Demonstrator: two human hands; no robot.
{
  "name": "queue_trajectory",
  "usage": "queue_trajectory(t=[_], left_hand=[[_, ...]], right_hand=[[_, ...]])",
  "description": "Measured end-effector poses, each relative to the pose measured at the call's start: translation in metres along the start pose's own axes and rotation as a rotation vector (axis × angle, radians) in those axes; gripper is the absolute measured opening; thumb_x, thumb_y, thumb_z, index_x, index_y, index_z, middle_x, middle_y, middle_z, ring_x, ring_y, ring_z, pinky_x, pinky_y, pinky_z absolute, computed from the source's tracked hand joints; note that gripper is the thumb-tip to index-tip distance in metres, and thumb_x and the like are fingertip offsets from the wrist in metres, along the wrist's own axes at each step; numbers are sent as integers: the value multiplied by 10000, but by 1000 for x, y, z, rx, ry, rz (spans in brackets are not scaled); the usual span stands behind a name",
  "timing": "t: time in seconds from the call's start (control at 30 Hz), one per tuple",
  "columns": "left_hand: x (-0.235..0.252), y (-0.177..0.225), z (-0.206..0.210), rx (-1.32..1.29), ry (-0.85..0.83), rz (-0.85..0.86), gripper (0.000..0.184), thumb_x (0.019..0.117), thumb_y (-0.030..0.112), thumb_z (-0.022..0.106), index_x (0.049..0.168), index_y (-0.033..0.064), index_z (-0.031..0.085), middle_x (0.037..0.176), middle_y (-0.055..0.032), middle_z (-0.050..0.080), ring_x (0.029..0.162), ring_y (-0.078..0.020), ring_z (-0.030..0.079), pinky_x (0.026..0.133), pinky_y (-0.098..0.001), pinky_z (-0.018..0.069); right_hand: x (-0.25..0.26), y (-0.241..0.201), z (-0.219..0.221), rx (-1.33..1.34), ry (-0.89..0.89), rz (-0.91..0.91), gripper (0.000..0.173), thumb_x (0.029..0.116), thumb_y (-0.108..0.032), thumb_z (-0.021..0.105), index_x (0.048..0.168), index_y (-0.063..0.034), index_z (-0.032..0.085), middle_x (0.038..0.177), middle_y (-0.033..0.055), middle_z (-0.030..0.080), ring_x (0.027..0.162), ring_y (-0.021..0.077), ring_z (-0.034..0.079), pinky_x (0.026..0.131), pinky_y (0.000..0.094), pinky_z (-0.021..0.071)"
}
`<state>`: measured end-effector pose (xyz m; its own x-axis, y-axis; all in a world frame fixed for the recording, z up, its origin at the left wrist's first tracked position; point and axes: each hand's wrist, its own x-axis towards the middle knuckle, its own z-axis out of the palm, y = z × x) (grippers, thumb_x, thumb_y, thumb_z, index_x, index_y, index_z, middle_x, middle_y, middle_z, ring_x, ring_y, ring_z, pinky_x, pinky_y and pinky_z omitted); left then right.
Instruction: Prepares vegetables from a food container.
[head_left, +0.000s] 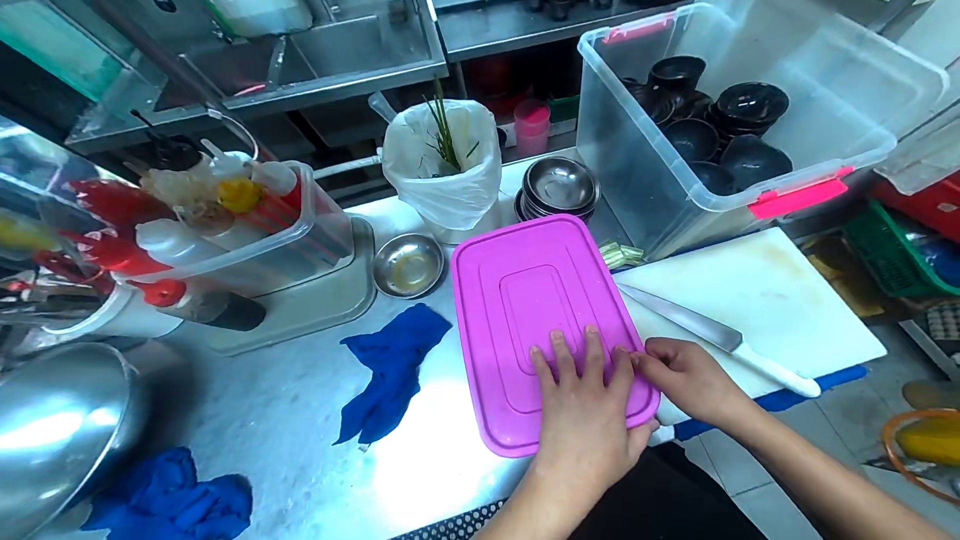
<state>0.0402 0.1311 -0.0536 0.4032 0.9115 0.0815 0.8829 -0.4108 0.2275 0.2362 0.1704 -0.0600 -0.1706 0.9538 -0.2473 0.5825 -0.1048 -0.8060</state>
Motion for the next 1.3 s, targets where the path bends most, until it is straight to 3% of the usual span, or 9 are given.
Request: queue_trajectory(t=[0.5,0.63,0.77,0.87,0.97,1.0,1.07,1.2,1.3], left_hand=[[4,4,2,32,-34,-17,826,821,819,523,1478,320,548,1642,-100,364,1481,-490,306,1118,-769,228],[-5,-4,-9,-50,-105,38,738,831,586,720,1491,311,535,1649,-80,355,1521,-446,249,1174,-715,214],[-38,-28,-22,-149,29,38,451,838,413,770,1249,241,699,1382,-73,626,1387,-378,482,1094,-609,436],[-56,-43,-23,-180,92,46,229,919,423,692,1022,221,727,1159,-12,690,1298,-307,556,1056,-541,480],[-67,-48,-26,-250,110,47,217,985,397,625,926,214,725,1068,40,702,1257,-235,585,1056,-478,485],[-68,-49,-27,-294,121,45,234,1004,389,607,918,207,725,1055,49,709,1241,-209,599,1057,-459,489],[-70,-51,-31,-391,183,30,232,1014,372,605,918,202,730,1034,62,725,1193,-166,630,1041,-431,507],[-73,-55,-39,-480,336,-36,153,990,326,664,941,207,747,1004,76,720,1077,-116,657,958,-382,544],[-88,-50,-42,-599,423,-127,137,979,301,672,938,188,739,941,67,711,933,-80,666,850,-313,567]], right_hand=[[0,9,11,153,69,-5,404,949,-310,594,591,-172,469,508,-9,442,462,110,435,451,294,333],[2,18,10,165,63,10,417,958,-342,601,595,-170,486,515,-11,450,474,113,443,463,298,340],[-8,17,-5,118,103,19,398,1003,-392,607,681,-166,547,543,-17,482,486,116,467,465,294,369],[-25,8,-10,-45,297,-184,331,999,-423,566,757,-198,584,641,-79,515,534,52,492,468,247,419],[-37,-18,-6,-288,225,-523,269,1007,-381,568,964,-159,714,936,-36,668,857,77,651,719,301,585],[-40,-30,0,-384,135,-617,292,1019,-386,564,1099,-156,724,1084,-7,699,1044,127,662,883,353,580],[-41,-47,17,-520,-50,-741,359,1035,-418,550,1257,-163,669,1234,12,679,1193,190,621,1011,404,527],[-32,-54,42,-696,-189,-829,275,1041,-366,551,1001,-114,654,953,57,663,933,255,661,809,419,566],[-27,-59,42,-793,-231,-836,293,1049,-370,528,963,-114,640,879,68,648,870,268,676,749,432,583]])
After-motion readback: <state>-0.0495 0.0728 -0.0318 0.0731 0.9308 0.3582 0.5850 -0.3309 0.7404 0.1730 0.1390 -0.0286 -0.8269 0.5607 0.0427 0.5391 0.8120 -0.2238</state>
